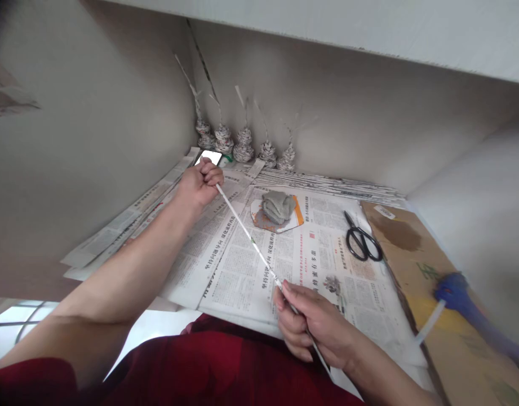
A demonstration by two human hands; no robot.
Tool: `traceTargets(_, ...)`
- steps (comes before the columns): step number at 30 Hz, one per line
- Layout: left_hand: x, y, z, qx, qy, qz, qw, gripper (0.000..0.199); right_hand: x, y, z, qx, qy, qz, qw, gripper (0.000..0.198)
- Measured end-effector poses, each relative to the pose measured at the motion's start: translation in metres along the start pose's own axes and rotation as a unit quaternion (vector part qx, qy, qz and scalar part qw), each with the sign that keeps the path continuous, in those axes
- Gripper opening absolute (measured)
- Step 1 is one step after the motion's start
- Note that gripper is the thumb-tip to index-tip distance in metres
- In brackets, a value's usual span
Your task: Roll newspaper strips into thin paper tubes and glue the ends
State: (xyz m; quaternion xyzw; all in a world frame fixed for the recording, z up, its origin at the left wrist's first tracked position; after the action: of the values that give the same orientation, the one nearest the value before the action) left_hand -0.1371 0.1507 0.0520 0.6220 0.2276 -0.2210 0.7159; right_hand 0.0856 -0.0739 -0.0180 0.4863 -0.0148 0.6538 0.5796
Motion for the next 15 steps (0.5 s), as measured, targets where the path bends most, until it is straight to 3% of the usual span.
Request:
traceTargets(1, 0.000, -0.002, -0.001, -0.011, 0.006, -0.002, 1.000, 0.036, 0.011, -0.010, 0.002, -0.057, -0.035, 0.104, 0.992, 0.034)
traceTargets(2, 0.001, -0.005, -0.002, -0.023, 0.012, -0.004, 1.000, 0.037, 0.028, -0.017, 0.005, -0.116, -0.081, 0.222, 0.965, 0.032)
traceTargets(3, 0.002, -0.007, -0.003, -0.034, 0.015, -0.006, 0.999, 0.038, 0.047, -0.021, 0.010, -0.171, -0.127, 0.342, 0.915, 0.030)
traceTargets(6, 0.011, -0.012, -0.005, -0.057, 0.014, -0.009, 0.998, 0.038, 0.088, -0.015, 0.019, -0.286, -0.203, 0.599, 0.720, 0.026)
traceTargets(7, 0.014, -0.012, -0.005, -0.060, 0.010, -0.009, 0.998, 0.038, 0.093, -0.013, 0.018, -0.303, -0.205, 0.637, 0.678, 0.023)
traceTargets(8, 0.017, -0.013, -0.004, -0.063, 0.006, -0.007, 0.998, 0.038, 0.095, -0.012, 0.015, -0.310, -0.205, 0.654, 0.659, 0.020)
traceTargets(9, 0.019, -0.013, -0.004, -0.064, 0.002, -0.003, 0.998, 0.038, 0.095, -0.010, 0.012, -0.303, -0.208, 0.649, 0.666, 0.019)
traceTargets(10, 0.020, -0.013, -0.003, -0.066, -0.001, 0.002, 0.998, 0.038, 0.093, -0.009, 0.007, -0.285, -0.212, 0.623, 0.698, 0.021)
traceTargets(11, 0.020, -0.013, -0.003, -0.066, -0.003, 0.007, 0.998, 0.038, 0.088, -0.010, 0.002, -0.256, -0.207, 0.571, 0.752, 0.025)
traceTargets(13, 0.020, -0.012, -0.002, -0.059, -0.009, 0.015, 0.998, 0.038, 0.068, -0.012, -0.009, -0.178, -0.157, 0.395, 0.888, 0.033)
traceTargets(14, 0.019, -0.010, -0.002, -0.052, -0.014, 0.018, 0.998, 0.037, 0.054, -0.011, -0.014, -0.130, -0.114, 0.286, 0.943, 0.035)
traceTargets(15, 0.020, -0.008, -0.001, -0.043, -0.021, 0.020, 0.999, 0.037, 0.040, -0.007, -0.017, -0.082, -0.066, 0.180, 0.978, 0.035)
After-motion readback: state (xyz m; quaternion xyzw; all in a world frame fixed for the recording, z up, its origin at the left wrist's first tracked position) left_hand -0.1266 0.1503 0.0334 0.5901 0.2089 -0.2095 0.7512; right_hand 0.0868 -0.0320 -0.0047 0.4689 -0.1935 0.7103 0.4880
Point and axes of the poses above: each hand's wrist, its own z-axis away from the middle knuckle, its own y-axis out of the palm, x = y × z, the point moved 10 cm from there along -z, towards the middle knuckle, and after that the axes turned 14 degrees about -z, right-handed, at the moved point
